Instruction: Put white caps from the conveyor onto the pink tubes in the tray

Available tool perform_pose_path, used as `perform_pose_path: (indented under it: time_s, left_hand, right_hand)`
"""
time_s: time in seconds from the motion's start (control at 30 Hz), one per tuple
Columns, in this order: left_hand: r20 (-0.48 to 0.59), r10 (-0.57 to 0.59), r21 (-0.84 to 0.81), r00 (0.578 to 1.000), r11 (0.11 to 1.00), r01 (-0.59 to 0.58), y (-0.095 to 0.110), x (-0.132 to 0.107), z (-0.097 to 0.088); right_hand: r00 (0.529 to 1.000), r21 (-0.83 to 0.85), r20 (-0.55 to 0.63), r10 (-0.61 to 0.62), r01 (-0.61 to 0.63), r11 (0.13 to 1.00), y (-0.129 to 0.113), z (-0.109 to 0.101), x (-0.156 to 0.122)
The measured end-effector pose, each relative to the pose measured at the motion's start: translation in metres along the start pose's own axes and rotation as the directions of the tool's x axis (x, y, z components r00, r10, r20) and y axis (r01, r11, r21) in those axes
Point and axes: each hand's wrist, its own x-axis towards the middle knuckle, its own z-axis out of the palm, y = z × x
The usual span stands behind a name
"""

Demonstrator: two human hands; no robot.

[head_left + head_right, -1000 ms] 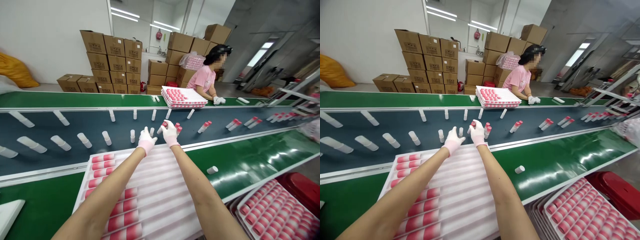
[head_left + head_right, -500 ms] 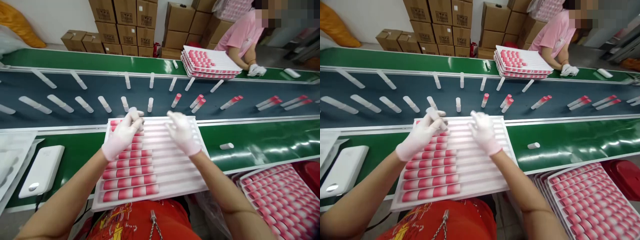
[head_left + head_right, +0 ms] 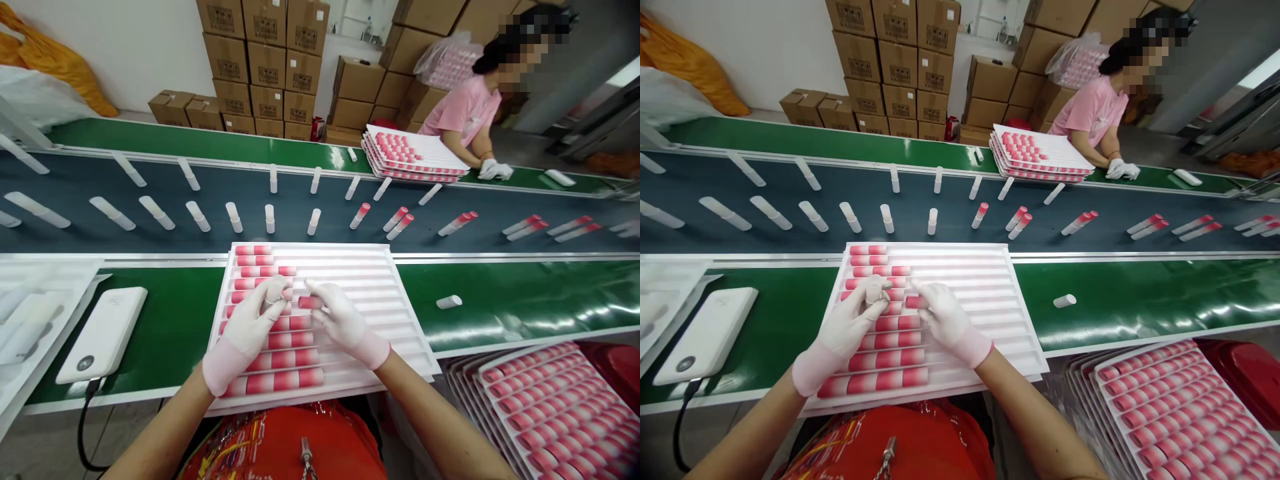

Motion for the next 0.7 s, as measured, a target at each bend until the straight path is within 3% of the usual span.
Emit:
perform_pose_path:
  time_s: [0.07, 0.13, 0.2, 0.27, 0.33, 0.5, 0.57, 0.7]
  left_hand:
    - [0.151, -0.055, -0.097, 0.987, 0.993, 0.071, 0.008, 0.001, 0.011]
    - [0.321, -0.080, -0.199, 0.944, 0.969, 0.150, 0.016, 0.003, 0.022]
    - [0.435, -0.057, -0.283, 0.899, 0.939, 0.196, 0.022, 0.005, 0.031]
    - [0.485, -0.036, -0.318, 0.874, 0.923, 0.215, 0.024, 0.007, 0.038]
    - [0.475, -0.026, -0.307, 0.880, 0.932, 0.193, 0.023, 0.009, 0.041]
    - [0.291, -0.028, -0.143, 0.956, 0.987, 0.073, 0.019, 0.012, 0.044]
    - [0.252, -0.011, -0.091, 0.968, 0.995, 0.036, 0.018, 0.014, 0.044]
    - [0.322, 0.010, -0.100, 0.947, 0.995, 0.024, 0.016, 0.020, 0.041]
  right_hand:
    - [0.978, 0.302, -0.175, 0.114, -0.057, 0.952, -0.010, -0.009, 0.007]
    - [0.938, 0.565, -0.263, 0.223, -0.038, 0.824, -0.019, -0.017, 0.015]
    - [0.919, 0.701, -0.283, 0.274, 0.003, 0.713, -0.023, -0.021, 0.023]
    - [0.909, 0.739, -0.275, 0.313, -0.009, 0.674, -0.022, -0.021, 0.026]
    - [0.901, 0.721, -0.275, 0.335, -0.038, 0.692, -0.019, -0.020, 0.025]
    - [0.916, 0.515, -0.290, 0.277, -0.094, 0.852, -0.029, -0.028, 0.015]
    - [0.931, 0.485, -0.261, 0.254, -0.100, 0.869, -0.034, -0.034, 0.013]
    - [0.967, 0.542, -0.137, 0.213, -0.106, 0.834, -0.038, -0.041, 0.013]
